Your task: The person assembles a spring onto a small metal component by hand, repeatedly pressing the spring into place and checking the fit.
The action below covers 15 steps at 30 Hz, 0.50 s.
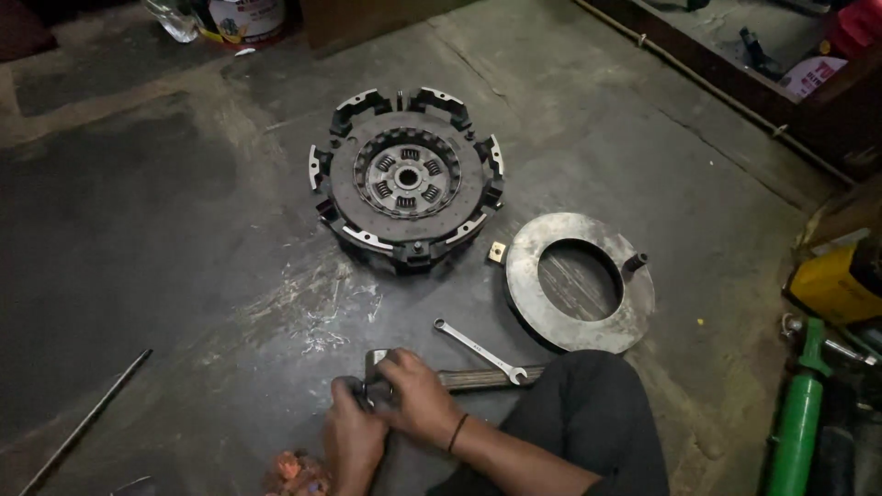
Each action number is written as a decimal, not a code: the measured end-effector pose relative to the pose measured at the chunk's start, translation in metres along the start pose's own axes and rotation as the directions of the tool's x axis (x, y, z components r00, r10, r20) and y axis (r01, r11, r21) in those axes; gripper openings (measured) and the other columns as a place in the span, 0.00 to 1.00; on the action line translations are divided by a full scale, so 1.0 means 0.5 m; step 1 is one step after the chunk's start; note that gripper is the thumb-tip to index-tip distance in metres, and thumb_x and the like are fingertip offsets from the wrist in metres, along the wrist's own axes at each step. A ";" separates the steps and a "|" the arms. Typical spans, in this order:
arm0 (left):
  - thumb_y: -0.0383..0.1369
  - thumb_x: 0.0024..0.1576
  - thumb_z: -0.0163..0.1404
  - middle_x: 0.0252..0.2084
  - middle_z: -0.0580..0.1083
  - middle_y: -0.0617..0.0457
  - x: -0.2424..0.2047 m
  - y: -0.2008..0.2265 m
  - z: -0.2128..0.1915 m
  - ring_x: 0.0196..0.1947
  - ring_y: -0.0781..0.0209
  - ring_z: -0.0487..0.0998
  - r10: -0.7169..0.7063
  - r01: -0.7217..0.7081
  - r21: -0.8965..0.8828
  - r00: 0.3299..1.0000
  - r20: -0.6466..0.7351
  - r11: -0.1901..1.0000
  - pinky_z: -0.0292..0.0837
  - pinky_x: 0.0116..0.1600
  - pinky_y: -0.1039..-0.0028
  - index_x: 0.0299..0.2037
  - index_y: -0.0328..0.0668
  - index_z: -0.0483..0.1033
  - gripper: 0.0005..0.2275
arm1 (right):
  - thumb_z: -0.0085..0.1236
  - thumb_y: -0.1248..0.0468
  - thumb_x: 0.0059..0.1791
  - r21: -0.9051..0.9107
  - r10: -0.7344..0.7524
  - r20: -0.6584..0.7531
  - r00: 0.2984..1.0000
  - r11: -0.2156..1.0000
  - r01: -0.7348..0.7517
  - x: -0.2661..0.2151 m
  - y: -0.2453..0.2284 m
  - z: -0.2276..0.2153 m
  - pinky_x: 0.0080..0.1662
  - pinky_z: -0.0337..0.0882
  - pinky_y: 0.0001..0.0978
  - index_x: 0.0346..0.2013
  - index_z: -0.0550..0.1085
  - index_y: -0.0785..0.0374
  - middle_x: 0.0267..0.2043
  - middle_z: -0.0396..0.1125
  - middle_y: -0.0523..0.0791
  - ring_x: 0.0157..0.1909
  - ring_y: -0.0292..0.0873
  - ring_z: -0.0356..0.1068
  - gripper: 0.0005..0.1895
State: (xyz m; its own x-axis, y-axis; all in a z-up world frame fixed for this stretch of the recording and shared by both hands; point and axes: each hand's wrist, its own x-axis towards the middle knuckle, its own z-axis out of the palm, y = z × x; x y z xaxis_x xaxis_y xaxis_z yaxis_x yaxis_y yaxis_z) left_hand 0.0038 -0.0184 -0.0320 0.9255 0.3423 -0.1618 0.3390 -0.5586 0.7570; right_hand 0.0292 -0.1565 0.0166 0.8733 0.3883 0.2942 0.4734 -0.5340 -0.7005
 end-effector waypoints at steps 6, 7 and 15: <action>0.33 0.46 0.58 0.38 0.78 0.33 -0.003 -0.005 0.000 0.42 0.28 0.79 0.036 -0.036 -0.027 0.999 -0.027 0.999 0.72 0.43 0.46 0.49 0.44 0.67 0.21 | 0.69 0.63 0.37 -0.076 0.117 -0.005 0.993 0.990 -0.117 0.007 0.001 0.018 0.51 0.69 0.49 0.47 0.72 0.62 0.47 0.64 0.54 0.53 0.60 0.66 0.25; 0.34 0.48 0.57 0.38 0.79 0.32 -0.004 -0.002 -0.003 0.42 0.27 0.79 0.028 -0.028 -0.007 0.999 -0.021 1.000 0.72 0.44 0.45 0.50 0.44 0.67 0.19 | 0.68 0.62 0.37 -0.075 0.122 0.006 0.992 0.990 -0.122 0.009 0.001 0.015 0.52 0.69 0.49 0.47 0.72 0.62 0.47 0.64 0.54 0.53 0.60 0.66 0.26; 0.37 0.47 0.59 0.40 0.79 0.34 0.000 0.008 -0.023 0.45 0.31 0.79 0.042 -0.038 -0.056 0.996 0.081 0.998 0.73 0.46 0.49 0.52 0.44 0.67 0.23 | 0.70 0.63 0.36 0.128 0.240 0.023 0.970 0.962 -0.241 0.011 0.057 0.025 0.44 0.74 0.41 0.39 0.74 0.64 0.39 0.72 0.50 0.42 0.51 0.74 0.20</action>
State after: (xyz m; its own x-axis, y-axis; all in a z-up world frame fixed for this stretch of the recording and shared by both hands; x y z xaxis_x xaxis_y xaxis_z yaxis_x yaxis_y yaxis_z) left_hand 0.0032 -0.0123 -0.0216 0.9496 0.2563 -0.1803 0.2938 -0.5283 0.7966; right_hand 0.0461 -0.1604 -0.0100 0.9587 0.2654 0.1026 0.2302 -0.5116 -0.8278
